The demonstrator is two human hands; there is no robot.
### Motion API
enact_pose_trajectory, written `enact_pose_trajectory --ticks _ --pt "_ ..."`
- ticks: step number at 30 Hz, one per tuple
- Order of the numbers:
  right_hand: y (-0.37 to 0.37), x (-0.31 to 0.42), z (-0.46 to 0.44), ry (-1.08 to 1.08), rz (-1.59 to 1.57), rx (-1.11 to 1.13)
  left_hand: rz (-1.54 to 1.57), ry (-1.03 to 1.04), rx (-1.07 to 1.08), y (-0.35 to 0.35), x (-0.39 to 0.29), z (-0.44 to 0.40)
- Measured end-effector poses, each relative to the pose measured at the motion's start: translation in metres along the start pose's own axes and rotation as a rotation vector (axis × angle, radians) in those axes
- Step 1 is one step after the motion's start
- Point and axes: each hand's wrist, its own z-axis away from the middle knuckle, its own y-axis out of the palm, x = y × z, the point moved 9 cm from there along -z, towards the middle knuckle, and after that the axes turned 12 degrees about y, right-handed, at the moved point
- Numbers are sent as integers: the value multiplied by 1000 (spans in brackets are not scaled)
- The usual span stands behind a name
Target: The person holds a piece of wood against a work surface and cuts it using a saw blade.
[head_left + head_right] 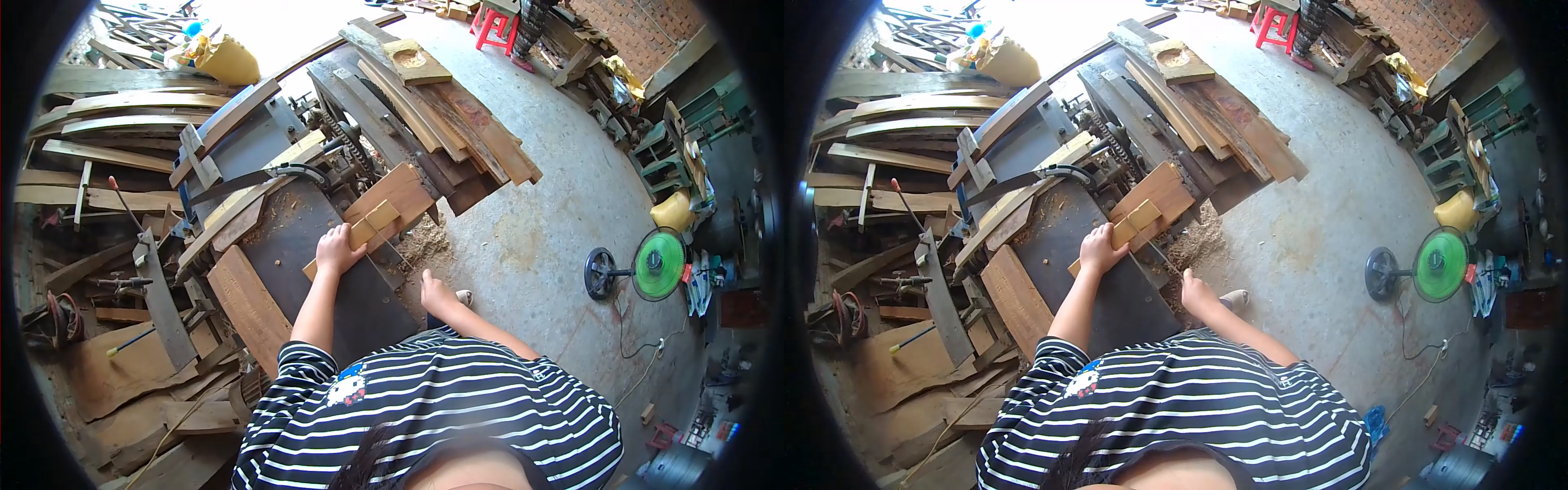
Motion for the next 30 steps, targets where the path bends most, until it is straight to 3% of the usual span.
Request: enact_pose_trajectory --ticks 8,19,25,30 --pt "-10 50 -37 4 40 45 -10 9 -25 0 0 0" --pt "-2 15 -1 -34 -5 -12 -39 45 -35 -4 -6 1" --pt "-10 46 -32 -48 -10 -60 -64 58 -41 -3 -6 3" --pt "-6 53 -38 -21 35 28 -45 49 -56 -4 -5 2"
